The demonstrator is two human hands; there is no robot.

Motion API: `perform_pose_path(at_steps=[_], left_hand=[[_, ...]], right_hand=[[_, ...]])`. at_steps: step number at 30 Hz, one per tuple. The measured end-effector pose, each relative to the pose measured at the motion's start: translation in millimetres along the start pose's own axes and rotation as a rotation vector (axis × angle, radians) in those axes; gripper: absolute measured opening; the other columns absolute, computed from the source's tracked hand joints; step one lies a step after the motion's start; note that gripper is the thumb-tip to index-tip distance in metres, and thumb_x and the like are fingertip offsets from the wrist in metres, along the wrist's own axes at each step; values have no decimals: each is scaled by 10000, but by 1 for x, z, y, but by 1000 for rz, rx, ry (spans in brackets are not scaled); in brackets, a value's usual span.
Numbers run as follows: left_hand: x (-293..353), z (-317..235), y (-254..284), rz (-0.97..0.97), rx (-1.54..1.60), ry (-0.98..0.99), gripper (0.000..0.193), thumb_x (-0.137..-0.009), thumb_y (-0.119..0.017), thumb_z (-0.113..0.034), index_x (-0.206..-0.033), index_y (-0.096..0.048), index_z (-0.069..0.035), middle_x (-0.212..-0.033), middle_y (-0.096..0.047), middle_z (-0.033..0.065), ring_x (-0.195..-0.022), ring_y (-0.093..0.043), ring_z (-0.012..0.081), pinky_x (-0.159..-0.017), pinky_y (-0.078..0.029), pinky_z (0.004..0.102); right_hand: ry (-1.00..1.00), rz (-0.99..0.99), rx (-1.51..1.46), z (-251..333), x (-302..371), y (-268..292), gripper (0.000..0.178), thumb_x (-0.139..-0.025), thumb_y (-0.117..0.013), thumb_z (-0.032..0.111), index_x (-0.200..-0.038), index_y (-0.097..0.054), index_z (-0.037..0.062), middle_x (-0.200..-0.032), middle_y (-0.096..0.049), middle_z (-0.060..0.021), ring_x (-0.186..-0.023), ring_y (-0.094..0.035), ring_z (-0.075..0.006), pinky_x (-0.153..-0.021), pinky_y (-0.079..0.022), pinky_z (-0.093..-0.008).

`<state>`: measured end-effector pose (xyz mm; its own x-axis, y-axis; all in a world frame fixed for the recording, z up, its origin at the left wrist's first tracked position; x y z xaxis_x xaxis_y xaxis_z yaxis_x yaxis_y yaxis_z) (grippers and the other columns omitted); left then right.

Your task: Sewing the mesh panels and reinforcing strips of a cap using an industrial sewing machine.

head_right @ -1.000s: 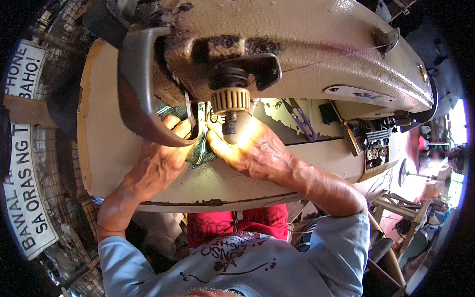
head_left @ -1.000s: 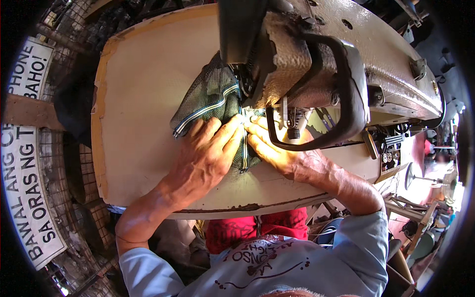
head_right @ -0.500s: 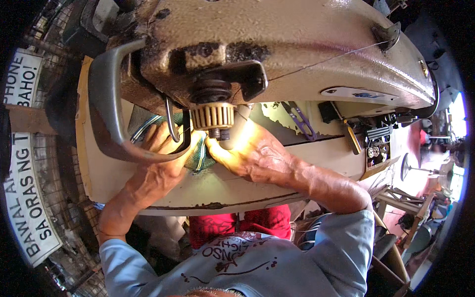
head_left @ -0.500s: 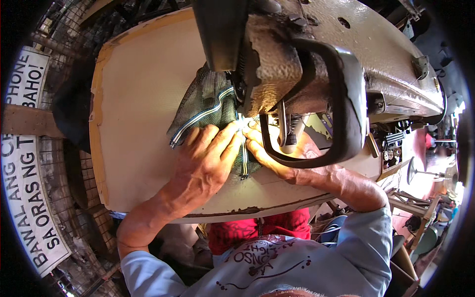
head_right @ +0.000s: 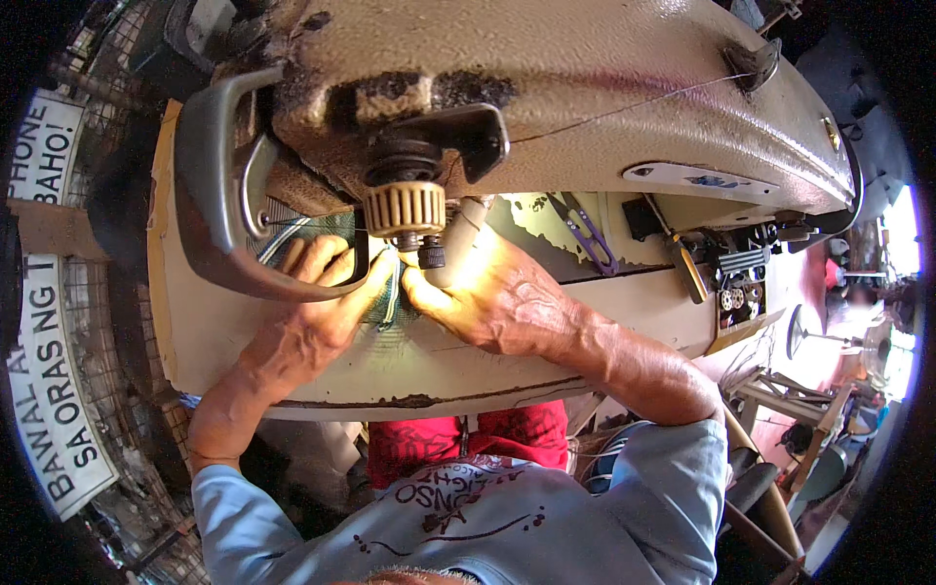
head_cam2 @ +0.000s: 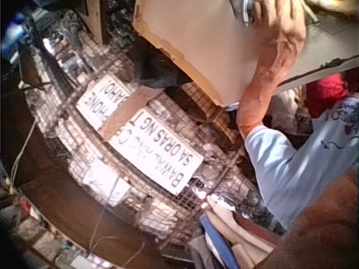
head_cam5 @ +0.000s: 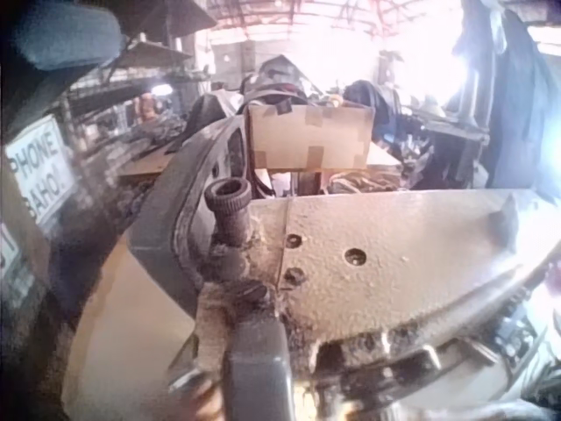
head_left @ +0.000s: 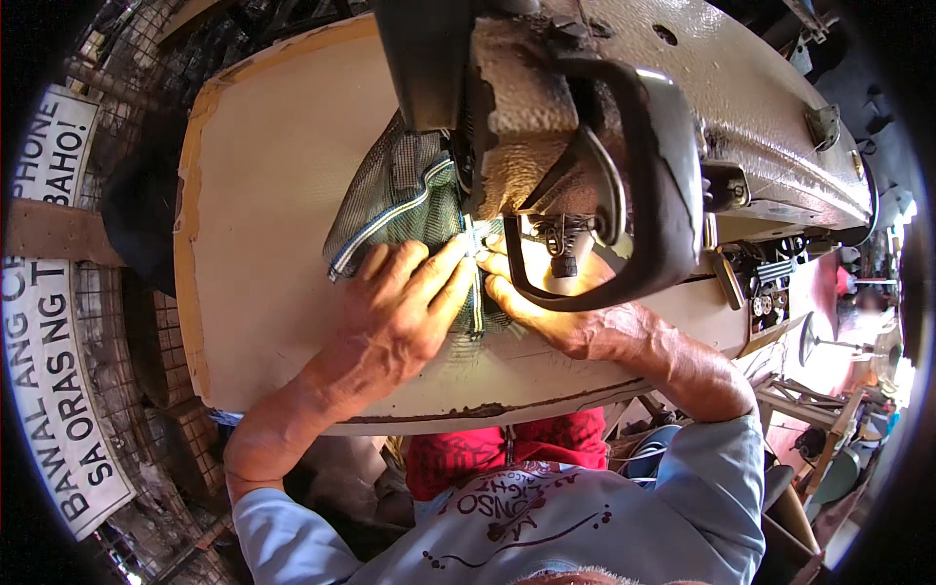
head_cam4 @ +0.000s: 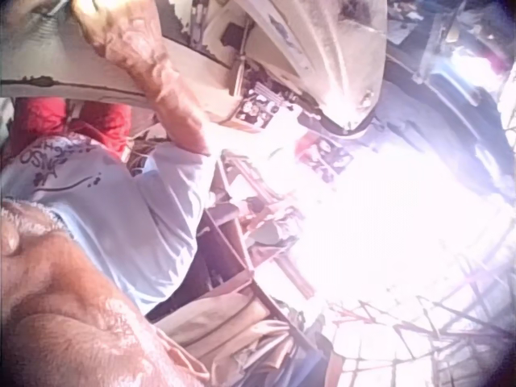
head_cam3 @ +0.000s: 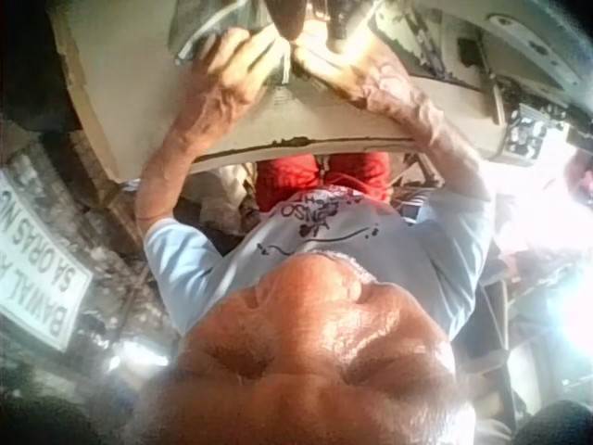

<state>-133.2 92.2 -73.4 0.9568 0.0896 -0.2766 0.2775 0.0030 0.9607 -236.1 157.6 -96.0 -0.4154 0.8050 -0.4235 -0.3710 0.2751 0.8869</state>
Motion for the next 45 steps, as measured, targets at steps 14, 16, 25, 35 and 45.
perform_pose_path(at_steps=[14, 16, 25, 35, 45], left_hand=[[0, 8, -5, -22, 59, 103, 392, -795, -639, -112, -1166, -689, 6, -1261, -650, 110, -985, -575, 241, -842, -471, 392], [0, 9, -5, -15, 65, 99, 398, -789, -644, -105, -1169, -690, 4, -1257, -650, 111, -995, -571, 242, -847, -471, 395], [1, -1, 6, 9, 9, -34, 382, -772, -657, -129, -1122, -708, 17, -1204, -662, 115, -971, -588, 235, -850, -479, 366], [3, -1, 3, 41, 13, 12, 402, -803, -636, -147, -1154, -683, 43, -1237, -647, 132, -978, -577, 218, -842, -482, 347], [8, -8, 3, 110, -63, -11, 428, -841, -625, -148, -1226, -651, 38, -1271, -625, 154, -978, -570, 224, -870, -474, 354]], right_hand=[[-56, 30, 110, -7, -2, -2, 357, -799, -635, 136, -1147, -613, 59, -781, -590, -78, -753, -590, -281, -706, -481, -433], [-19, 9, 157, -4, -3, -1, 350, -793, -628, 134, -1130, -616, 41, -813, -605, -88, -771, -605, -280, -695, -490, -425], [41, 23, 9, 13, 5, -1, 378, -760, -605, 149, -1102, -625, -10, -1005, -651, -125, -831, -644, -256, -720, -525, -394], [98, 108, 197, 24, 5, -5, 405, -808, -603, 110, -1177, -664, -46, -1179, -685, -177, -1035, -690, -290, -887, -560, -421], [104, 40, 200, 27, 5, -4, 503, -724, -599, 176, -1169, -664, -49, -1132, -673, -151, -928, -661, -238, -758, -552, -367]])
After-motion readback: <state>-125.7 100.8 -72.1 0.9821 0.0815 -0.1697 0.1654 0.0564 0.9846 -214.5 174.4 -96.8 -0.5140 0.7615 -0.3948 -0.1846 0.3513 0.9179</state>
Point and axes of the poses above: each hand's wrist, its own x-axis away from the middle knuckle, its own y-axis out of the back of the hand, z = x × y, the point moved 8 cm from there along -x, towards the middle knuckle
